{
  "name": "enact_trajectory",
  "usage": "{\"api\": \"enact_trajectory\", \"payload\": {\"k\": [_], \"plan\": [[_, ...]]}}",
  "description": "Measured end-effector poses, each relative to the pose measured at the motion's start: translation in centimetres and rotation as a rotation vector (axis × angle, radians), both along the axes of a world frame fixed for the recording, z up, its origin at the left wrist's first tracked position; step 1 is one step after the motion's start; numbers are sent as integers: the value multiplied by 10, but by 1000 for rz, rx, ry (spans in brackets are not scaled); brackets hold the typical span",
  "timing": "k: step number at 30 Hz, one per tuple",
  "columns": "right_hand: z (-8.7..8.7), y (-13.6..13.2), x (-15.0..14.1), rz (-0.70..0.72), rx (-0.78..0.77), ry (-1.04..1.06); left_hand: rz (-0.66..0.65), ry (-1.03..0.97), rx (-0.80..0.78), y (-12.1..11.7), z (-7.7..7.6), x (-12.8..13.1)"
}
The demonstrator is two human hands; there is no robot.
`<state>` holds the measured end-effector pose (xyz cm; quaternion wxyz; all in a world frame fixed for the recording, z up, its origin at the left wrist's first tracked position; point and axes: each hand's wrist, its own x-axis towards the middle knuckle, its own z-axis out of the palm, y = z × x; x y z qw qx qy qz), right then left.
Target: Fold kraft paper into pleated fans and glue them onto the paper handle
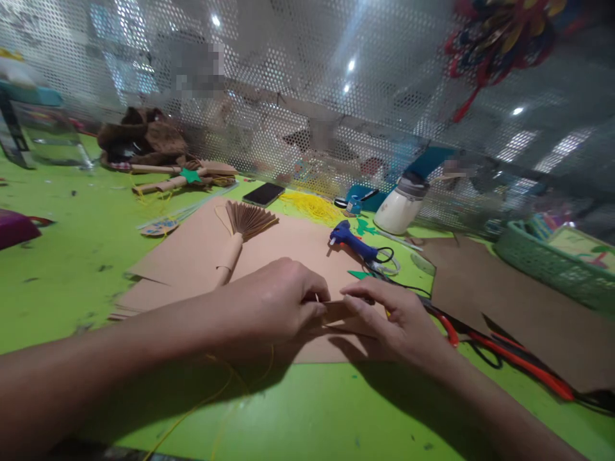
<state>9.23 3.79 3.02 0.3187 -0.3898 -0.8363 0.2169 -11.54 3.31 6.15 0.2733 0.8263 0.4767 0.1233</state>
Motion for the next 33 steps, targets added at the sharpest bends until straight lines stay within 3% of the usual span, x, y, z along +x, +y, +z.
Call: {"api": "enact_trajectory", "payload": {"k": [4,11,20,23,29,33], "plan": [[0,0,1,-22,-133,54,-28,49,120,-3,2,1],[0,-1,2,-16,-155,129,-31,83,198,-2,-1,0],[2,-2,5,35,-122,175,-18,-25,-93,7,3,-5],[0,-1,6,33,-101,176,-19,-31,-119,9,1,-6],[0,1,7,29,-83,139,26,66,12,0,8,-1],[1,1,7,34,-111,133,-8,79,103,1,4,-2]]}}
